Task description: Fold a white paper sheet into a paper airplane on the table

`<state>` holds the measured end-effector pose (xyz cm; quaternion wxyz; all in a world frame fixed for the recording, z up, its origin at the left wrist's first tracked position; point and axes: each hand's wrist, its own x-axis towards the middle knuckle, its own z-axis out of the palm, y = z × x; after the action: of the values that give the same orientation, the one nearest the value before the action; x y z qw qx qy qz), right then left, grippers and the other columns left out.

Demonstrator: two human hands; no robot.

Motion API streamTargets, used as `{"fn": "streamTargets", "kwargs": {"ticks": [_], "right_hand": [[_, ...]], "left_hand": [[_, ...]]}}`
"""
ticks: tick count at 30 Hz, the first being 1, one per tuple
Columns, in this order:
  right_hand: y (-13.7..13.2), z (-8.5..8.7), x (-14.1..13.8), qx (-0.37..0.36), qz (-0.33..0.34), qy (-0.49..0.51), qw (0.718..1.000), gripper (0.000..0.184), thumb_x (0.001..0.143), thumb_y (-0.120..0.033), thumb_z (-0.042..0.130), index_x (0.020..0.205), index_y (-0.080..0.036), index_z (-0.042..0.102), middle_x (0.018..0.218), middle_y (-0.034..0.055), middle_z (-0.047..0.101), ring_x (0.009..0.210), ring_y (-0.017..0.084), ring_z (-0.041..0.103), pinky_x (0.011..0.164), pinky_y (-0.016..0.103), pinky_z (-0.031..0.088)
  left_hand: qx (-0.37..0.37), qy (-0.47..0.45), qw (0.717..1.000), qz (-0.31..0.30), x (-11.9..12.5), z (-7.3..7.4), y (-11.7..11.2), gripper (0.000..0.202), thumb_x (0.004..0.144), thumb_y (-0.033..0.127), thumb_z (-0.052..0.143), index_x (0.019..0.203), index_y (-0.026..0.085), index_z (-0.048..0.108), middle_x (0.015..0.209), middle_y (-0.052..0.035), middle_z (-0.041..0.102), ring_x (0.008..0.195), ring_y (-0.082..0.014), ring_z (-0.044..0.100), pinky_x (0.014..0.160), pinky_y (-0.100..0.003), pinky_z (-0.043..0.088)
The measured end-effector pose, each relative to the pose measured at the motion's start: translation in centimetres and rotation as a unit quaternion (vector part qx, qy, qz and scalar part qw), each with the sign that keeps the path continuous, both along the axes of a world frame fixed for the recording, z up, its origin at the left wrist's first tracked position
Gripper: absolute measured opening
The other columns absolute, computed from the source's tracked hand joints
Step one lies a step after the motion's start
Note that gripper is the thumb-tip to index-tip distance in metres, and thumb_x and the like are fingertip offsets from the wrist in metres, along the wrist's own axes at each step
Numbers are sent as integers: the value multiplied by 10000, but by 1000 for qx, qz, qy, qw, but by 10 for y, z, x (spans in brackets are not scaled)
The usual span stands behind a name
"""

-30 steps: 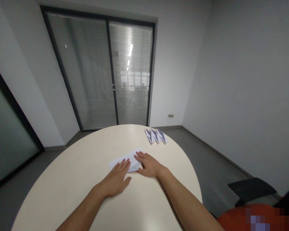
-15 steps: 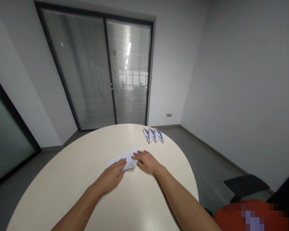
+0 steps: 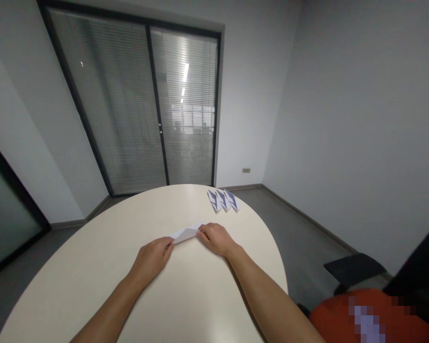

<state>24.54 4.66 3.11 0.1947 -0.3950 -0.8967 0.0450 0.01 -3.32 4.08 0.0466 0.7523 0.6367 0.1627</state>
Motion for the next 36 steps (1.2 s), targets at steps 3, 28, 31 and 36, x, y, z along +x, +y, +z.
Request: {"fn": "streamTargets", "kwargs": {"ticks": [3, 28, 31, 36], "right_hand": [[2, -3, 2, -10, 9, 13, 1000, 238, 972, -265, 489, 1093, -205, 686, 1024, 63, 722, 951, 191, 638, 841, 271, 406], [12, -9, 10, -108, -24, 156, 981, 256, 932, -429, 594, 1020, -231, 730, 982, 38, 748, 861, 196, 656, 735, 269, 414], [15, -12, 10, -125, -19, 241, 962, 295, 908, -475, 618, 966, -204, 719, 917, 29, 733, 809, 189, 636, 709, 275, 420], [19, -16, 7, -138, -11, 352, 926, 317, 896, -485, 621, 1017, -199, 688, 892, 13, 695, 763, 168, 590, 690, 273, 427]], "left_hand": [[-13, -10, 1000, 13, -4, -1, 2, 285, 972, 302, 459, 1122, 251, 696, 1126, -33, 731, 1017, -204, 676, 838, -275, 455], [10, -129, 991, 38, -27, -9, 13, 317, 913, 458, 475, 979, 251, 706, 931, -28, 740, 855, -217, 667, 719, -262, 412], [39, -192, 980, 47, -28, -8, 15, 378, 884, 534, 490, 971, 233, 702, 914, -28, 735, 769, -201, 648, 705, -267, 431], [94, -273, 955, 68, -22, 1, 12, 476, 806, 628, 539, 930, 200, 707, 888, -39, 730, 726, -197, 618, 701, -282, 469]]}}
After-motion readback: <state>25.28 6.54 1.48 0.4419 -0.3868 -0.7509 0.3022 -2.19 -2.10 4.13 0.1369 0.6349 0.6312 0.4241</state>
